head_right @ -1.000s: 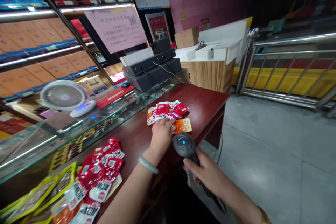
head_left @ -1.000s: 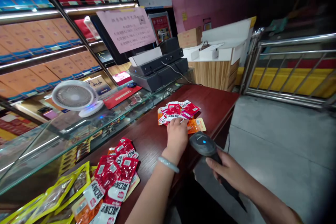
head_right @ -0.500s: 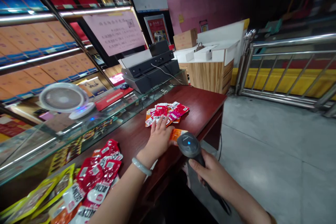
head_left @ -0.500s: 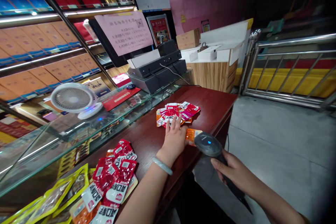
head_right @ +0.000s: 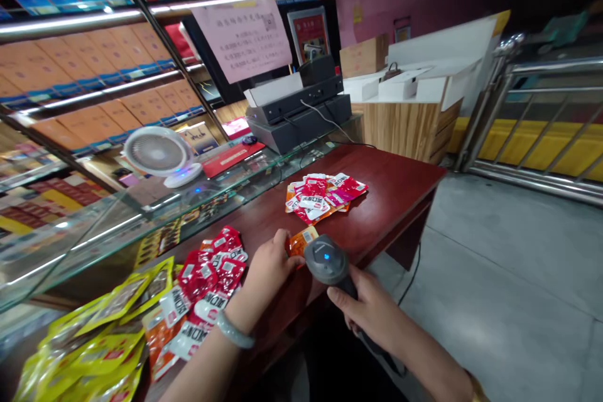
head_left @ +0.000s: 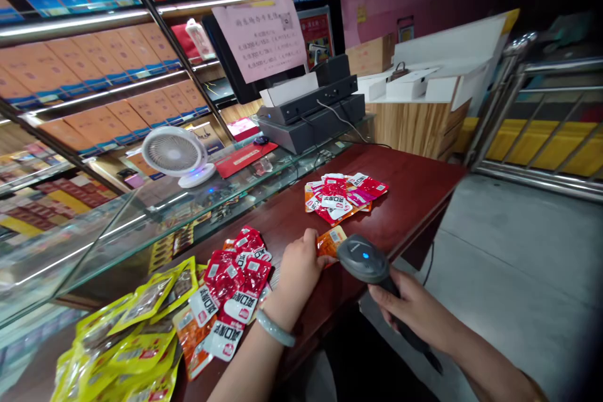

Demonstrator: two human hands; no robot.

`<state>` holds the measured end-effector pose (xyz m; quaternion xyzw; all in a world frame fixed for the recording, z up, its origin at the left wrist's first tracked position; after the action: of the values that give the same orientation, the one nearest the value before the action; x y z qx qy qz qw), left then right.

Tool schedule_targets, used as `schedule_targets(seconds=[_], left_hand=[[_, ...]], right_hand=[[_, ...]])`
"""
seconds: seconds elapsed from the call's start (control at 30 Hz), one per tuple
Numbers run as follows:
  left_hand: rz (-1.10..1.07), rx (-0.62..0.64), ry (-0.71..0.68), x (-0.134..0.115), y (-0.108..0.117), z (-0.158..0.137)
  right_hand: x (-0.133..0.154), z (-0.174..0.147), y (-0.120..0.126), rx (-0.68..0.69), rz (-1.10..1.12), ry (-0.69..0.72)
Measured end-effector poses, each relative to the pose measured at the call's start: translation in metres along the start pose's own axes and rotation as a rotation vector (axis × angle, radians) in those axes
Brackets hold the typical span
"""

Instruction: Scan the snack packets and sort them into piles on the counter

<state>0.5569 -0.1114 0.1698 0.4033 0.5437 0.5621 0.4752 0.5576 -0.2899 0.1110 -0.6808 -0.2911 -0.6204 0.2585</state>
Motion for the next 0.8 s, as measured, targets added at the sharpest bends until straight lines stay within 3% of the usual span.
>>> schedule_targets(seconds=[0.27, 0.6, 0.8], left_hand=[[-0.05, -0.071, 0.121, 0.049, 0.012, -0.036], [-0.046, -0.172, 0.625, 0.194, 0.043, -0.117], [0.126, -0.267, 0.755, 0.235, 0.059, -0.139]], right_hand=[[0.012, 0.01, -0.043, 0.065, -0.089, -0.012], [0.018, 0.033, -0.142, 0.275, -0.093, -0.028], [0.032, 0.038, -0.179, 0.374, -0.058, -0.008]])
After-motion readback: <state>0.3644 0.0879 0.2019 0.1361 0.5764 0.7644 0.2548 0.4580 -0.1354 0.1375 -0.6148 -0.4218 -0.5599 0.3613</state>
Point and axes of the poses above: each hand's wrist, its own z-axis towards the middle knuckle, its own y-axis out of the back of the hand, x = y × z, the point moved 10 cm from there along z, towards the middle knuckle, and after that the axes turned 2 degrees about z, right-handed, at the moved point
